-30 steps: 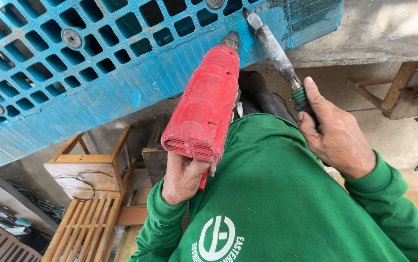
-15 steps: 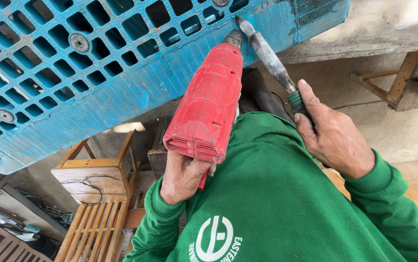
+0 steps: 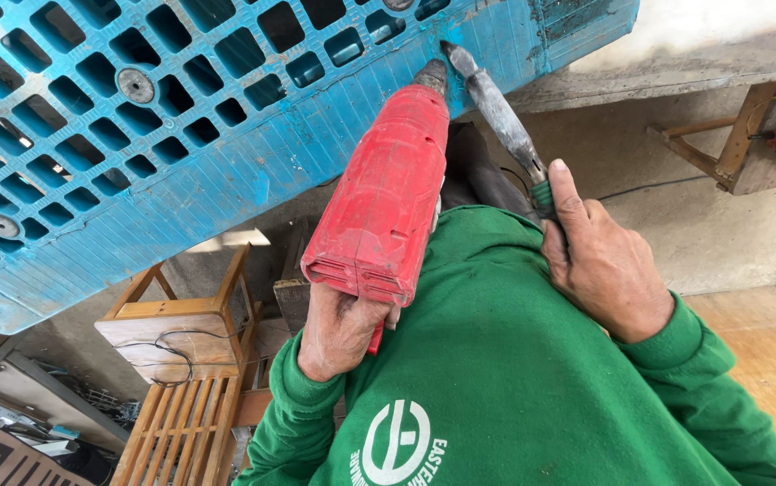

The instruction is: The person uses a soldering iron and a heat gun to repair a blue plastic crate. They alternate between heating the plastic surface and using the soldering iron tip to weld or smooth sections of the grid.

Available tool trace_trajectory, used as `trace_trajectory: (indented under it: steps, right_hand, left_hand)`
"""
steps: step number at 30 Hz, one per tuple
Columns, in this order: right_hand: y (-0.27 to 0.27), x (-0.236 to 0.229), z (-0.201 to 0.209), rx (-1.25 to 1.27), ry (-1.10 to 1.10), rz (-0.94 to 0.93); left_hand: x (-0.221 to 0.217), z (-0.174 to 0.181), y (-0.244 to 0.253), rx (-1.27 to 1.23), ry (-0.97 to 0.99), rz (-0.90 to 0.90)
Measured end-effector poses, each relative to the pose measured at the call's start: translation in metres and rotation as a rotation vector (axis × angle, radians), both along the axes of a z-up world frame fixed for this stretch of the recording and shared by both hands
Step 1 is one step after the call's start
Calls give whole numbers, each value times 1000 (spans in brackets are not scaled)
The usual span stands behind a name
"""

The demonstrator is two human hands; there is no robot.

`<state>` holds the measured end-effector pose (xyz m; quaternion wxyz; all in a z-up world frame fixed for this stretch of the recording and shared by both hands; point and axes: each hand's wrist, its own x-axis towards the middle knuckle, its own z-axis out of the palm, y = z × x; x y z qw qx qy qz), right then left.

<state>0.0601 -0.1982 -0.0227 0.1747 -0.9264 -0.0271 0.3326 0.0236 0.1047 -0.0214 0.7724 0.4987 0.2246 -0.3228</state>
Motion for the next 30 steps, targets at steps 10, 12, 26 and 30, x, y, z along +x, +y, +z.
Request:
trace_trajectory:
  steps: [10,12,26,30]
  right_hand:
    - [-7,7,1,268,-64,-40]
    - [-13,2,5,239,-26,-16]
    - [-33,-1,1,150,-15,48]
    - [-36,13,0,25,7,114]
  left_hand:
    - [-5,-1,-2,22,34,4]
    - [-6,0,-3,27,43,7]
    - [-12,3,-16,25,-29,-15]
    - [-16,3,-20,17,-14,40]
